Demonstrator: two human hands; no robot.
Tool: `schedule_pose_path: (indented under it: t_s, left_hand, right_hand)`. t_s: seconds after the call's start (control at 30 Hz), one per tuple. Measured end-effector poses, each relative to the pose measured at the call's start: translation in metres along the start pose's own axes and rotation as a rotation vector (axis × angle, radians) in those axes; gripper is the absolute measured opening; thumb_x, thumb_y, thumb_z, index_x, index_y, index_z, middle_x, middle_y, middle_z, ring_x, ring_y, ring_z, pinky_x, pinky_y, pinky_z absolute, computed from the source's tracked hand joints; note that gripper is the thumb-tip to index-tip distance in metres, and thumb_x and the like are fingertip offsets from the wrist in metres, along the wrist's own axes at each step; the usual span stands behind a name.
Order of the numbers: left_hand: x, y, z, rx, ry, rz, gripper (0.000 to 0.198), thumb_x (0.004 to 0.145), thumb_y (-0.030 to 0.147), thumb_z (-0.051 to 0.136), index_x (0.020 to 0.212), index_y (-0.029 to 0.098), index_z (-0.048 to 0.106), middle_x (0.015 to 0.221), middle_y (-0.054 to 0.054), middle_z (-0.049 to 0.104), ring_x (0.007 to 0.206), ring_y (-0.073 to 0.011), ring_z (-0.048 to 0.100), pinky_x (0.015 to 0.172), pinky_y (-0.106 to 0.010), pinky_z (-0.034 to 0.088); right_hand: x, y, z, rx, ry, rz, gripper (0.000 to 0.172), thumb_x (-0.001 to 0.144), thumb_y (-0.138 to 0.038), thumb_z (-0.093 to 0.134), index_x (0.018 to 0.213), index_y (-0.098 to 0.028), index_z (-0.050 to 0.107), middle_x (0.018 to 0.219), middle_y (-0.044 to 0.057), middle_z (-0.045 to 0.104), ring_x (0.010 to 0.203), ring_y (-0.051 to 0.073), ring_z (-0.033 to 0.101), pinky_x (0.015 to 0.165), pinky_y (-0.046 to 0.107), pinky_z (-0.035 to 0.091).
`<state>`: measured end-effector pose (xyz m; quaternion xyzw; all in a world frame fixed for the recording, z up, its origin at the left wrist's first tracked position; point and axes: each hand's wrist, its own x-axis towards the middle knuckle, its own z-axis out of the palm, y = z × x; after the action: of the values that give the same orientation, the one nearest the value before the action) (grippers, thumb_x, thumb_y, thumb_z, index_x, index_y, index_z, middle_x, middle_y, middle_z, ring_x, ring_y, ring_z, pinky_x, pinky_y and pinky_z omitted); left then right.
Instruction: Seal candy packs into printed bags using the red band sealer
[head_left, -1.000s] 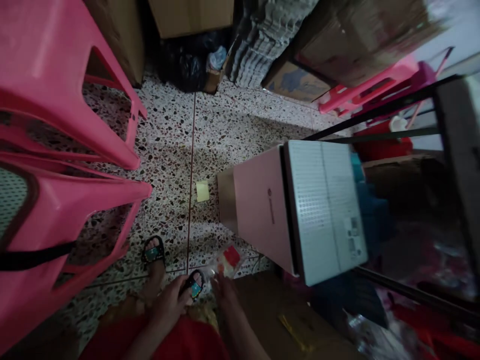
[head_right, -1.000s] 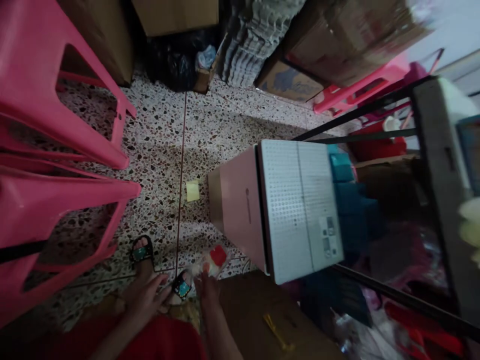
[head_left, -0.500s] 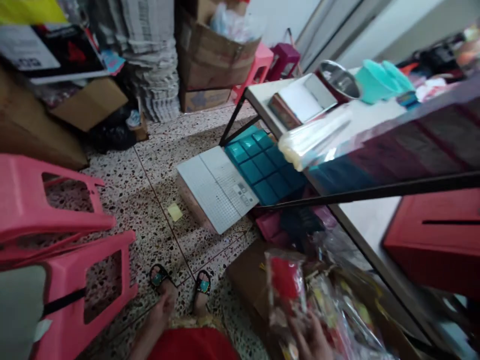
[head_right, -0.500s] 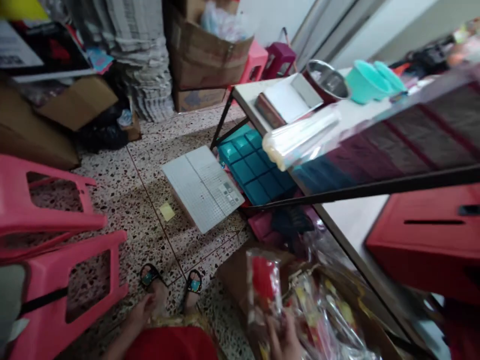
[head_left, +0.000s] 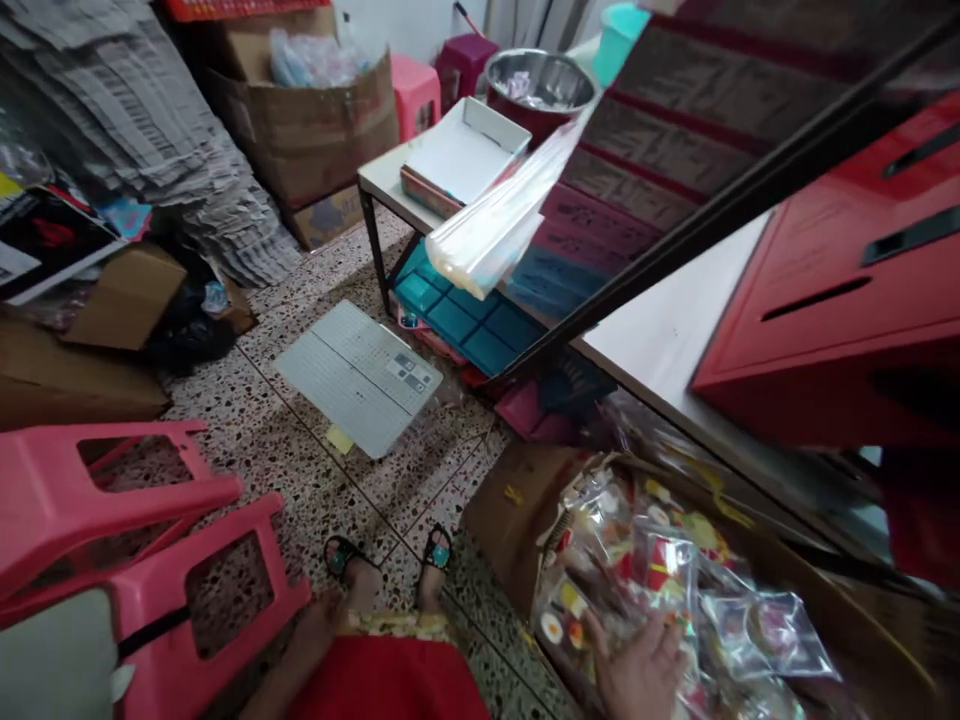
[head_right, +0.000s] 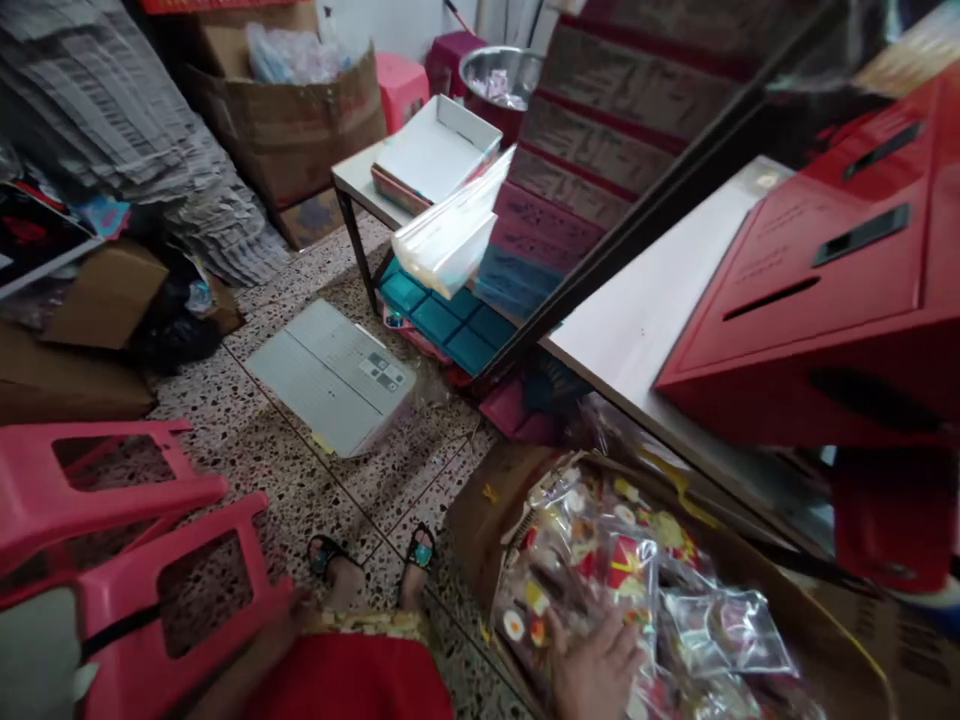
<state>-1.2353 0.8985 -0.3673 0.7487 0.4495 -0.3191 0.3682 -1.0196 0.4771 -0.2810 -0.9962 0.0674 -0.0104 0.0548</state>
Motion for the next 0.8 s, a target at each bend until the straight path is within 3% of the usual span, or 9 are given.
schedule_pose_path:
  t_s: [0.1, 0.23, 0.4, 0.57, 0.8]
  left_hand:
    - [-0.011, -0.009, 0.017, 0.066, -0.111, 0.055, 0.031, 0.07, 0.038, 0.047, 0.087, 0.025, 0.07, 0.092, -0.005, 0.076, 0.099, -0.0271, 0.069, 0.091, -0.032, 0.053]
    - [-0.018, -0.012, 0.028, 0.18, -0.126, 0.096, 0.036, 0.067, 0.035, 0.049, 0.094, 0.025, 0.071, 0.102, -0.003, 0.075, 0.108, -0.0253, 0.066, 0.1, -0.032, 0.048]
    - [-0.017, 0.031, 0.017, 0.195, -0.197, 0.084, 0.037, 0.076, 0.033, 0.046, 0.103, 0.024, 0.07, 0.11, -0.001, 0.073, 0.11, -0.0223, 0.065, 0.1, -0.029, 0.048]
    - [-0.012, 0.082, 0.015, 0.272, -0.221, 0.043, 0.037, 0.084, 0.028, 0.041, 0.109, 0.017, 0.065, 0.113, -0.007, 0.072, 0.112, -0.02, 0.063, 0.099, -0.028, 0.045]
    - [-0.017, 0.099, 0.029, 0.307, -0.22, 0.01, 0.033, 0.083, 0.036, 0.05, 0.109, 0.025, 0.066, 0.107, -0.003, 0.073, 0.109, -0.0218, 0.064, 0.091, -0.029, 0.047]
  right_hand:
    - [-0.001, 0.01, 0.003, 0.028, 0.033, -0.006, 0.119, 0.082, -0.083, 0.011, 0.136, 0.021, 0.033, 0.136, 0.043, 0.035, 0.133, 0.052, 0.03, 0.108, 0.062, 0.027]
    - [0.004, 0.014, -0.003, 0.027, 0.056, 0.029, 0.119, 0.084, -0.082, 0.01, 0.135, 0.022, 0.033, 0.135, 0.045, 0.035, 0.131, 0.055, 0.031, 0.103, 0.065, 0.031]
    - [-0.002, 0.005, -0.013, 0.041, 0.002, 0.16, 0.109, 0.087, -0.079, 0.014, 0.142, 0.014, 0.03, 0.143, 0.04, 0.029, 0.134, 0.055, 0.026, 0.097, 0.069, 0.035]
    - [-0.013, 0.006, -0.022, 0.066, -0.004, 0.279, 0.091, 0.091, -0.072, 0.03, 0.151, -0.003, 0.025, 0.15, 0.029, 0.029, 0.138, 0.049, 0.022, 0.097, 0.074, 0.032]
    - [-0.014, 0.016, -0.024, 0.181, 0.05, 0.395, 0.108, 0.083, -0.082, 0.026, 0.151, 0.003, 0.021, 0.148, 0.034, 0.027, 0.138, 0.052, 0.021, 0.104, 0.074, 0.024]
